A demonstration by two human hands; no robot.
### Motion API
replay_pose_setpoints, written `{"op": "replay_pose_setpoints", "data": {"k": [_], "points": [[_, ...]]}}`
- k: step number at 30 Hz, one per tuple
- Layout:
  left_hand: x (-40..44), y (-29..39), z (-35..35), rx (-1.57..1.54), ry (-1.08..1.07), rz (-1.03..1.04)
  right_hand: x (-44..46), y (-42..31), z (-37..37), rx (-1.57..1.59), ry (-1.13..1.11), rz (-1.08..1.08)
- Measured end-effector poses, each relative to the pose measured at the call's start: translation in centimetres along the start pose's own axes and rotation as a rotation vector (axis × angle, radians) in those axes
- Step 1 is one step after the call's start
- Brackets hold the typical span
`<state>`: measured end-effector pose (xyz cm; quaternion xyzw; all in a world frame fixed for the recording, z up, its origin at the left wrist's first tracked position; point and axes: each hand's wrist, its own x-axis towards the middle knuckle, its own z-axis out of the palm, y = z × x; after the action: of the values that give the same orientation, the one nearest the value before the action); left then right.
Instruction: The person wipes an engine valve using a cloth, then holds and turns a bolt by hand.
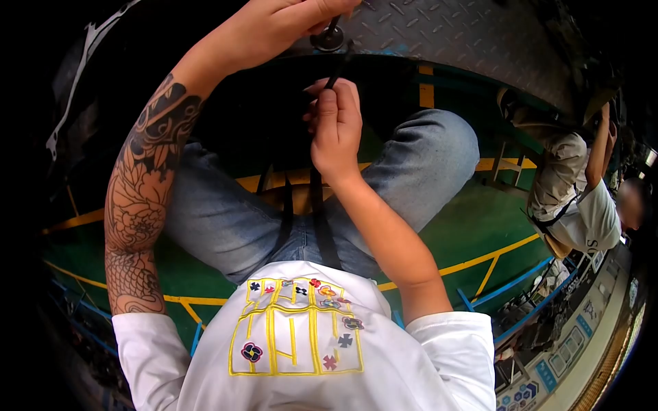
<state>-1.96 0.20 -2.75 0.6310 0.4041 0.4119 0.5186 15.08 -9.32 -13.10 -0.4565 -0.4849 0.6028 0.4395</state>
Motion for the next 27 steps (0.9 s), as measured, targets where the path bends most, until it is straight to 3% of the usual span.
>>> {"op": "replay_pose_setpoints", "data": {"k": [2,5,8,11,14,17,20,27], "points": [[0.1,0.5,0.0,0.008,-0.011,-0.088,0.0,0.4,-0.2,-0.008,-0.012,-0.017],[0.0,-0.1,0.0,0.007,0.008,0.024,0.0,0.8,-0.5,-0.077,-0.015,-0.018],[0.0,0.0,0.0,-0.034,-0.005,-0.031,0.2,0.3,0.0,-0.043,0.042,-0.138],[0.1,-0.2,0.1,-0.044,-0.008,0.018,0.1,0.8,-0.6,-0.016,-0.032,0.051],[0.1,-0.4,-0.1,-0.041,-0.014,0.009,-0.1,-0.1,0.2,0.0,0.034,-0.057],[0.1,-0.3,-0.1,-0.03,-0.011,0.022,0.1,1.2,-0.5,0.004,0.005,0.085],[0.1,-0.2,-0.2,-0.01,-0.011,0.025,0.0,0.3,0.2,-0.005,0.046,-0.094],[0.2,-0.1,-0.2,0.031,-0.002,0.03,0.1,0.3,0.0,0.03,0.035,0.004]]}}
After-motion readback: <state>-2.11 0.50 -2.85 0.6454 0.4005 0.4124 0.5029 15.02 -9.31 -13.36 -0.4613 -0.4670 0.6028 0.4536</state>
